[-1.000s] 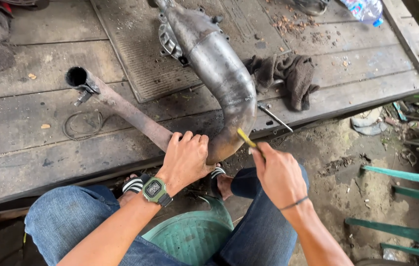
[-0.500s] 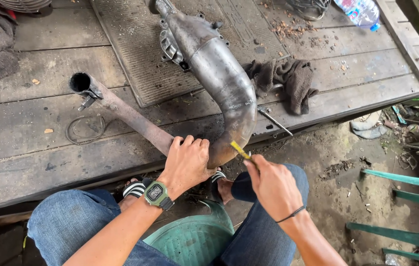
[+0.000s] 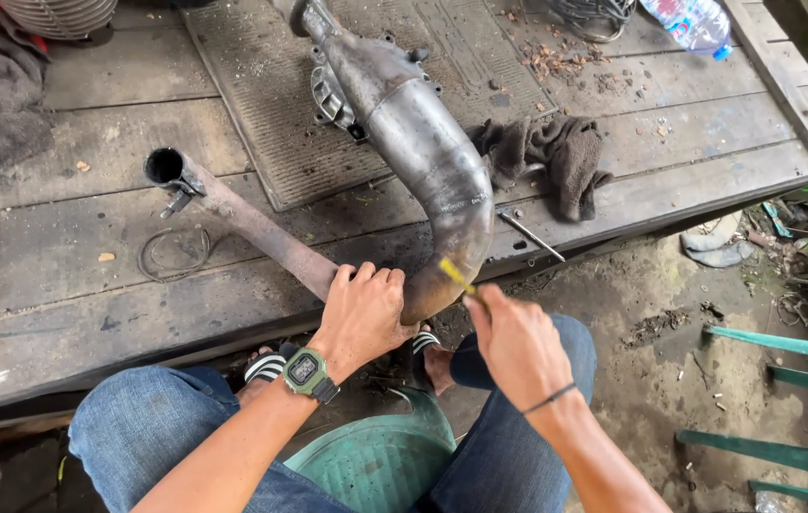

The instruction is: Cleaning a motorcycle exhaust pipe by scrubbing it with a small brush to remove surface debris.

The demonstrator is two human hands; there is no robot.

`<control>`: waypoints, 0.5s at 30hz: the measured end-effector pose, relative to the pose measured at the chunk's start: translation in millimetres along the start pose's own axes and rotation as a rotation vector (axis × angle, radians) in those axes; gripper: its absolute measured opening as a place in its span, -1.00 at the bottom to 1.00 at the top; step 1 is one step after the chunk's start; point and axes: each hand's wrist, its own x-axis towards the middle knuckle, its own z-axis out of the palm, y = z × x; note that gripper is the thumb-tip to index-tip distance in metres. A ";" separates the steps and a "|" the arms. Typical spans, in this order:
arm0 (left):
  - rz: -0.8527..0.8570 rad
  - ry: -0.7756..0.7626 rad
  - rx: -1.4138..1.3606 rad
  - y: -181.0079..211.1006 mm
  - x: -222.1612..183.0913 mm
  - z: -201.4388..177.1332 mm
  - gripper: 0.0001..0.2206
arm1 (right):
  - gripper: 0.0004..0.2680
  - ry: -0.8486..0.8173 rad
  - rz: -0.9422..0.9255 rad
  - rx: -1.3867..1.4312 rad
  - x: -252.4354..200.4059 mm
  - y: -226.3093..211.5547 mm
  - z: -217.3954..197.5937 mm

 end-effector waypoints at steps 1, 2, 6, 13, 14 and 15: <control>0.001 0.006 0.001 0.9 0.0 -2.2 -0.40 | -0.77 0.005 -0.002 -0.003 0.2 5.0 0.3; 0.003 0.015 -0.009 1.2 -0.3 -3.8 -0.39 | -0.76 -0.006 0.025 -0.023 0.6 9.8 1.3; -0.015 0.032 -0.011 3.1 -0.7 -3.4 -0.36 | -0.76 0.097 -0.006 -0.031 24.5 16.1 -5.7; -0.001 0.040 -0.022 1.2 -1.3 0.5 -0.36 | -0.74 0.012 0.015 -0.089 14.3 12.5 -4.2; -0.006 0.053 -0.015 0.9 -1.6 3.7 -0.35 | -0.74 0.046 0.017 -0.083 26.3 14.2 -6.7; -0.005 0.071 -0.002 -0.9 0.4 5.0 -0.33 | -0.75 0.088 0.021 -0.073 39.3 15.6 -10.1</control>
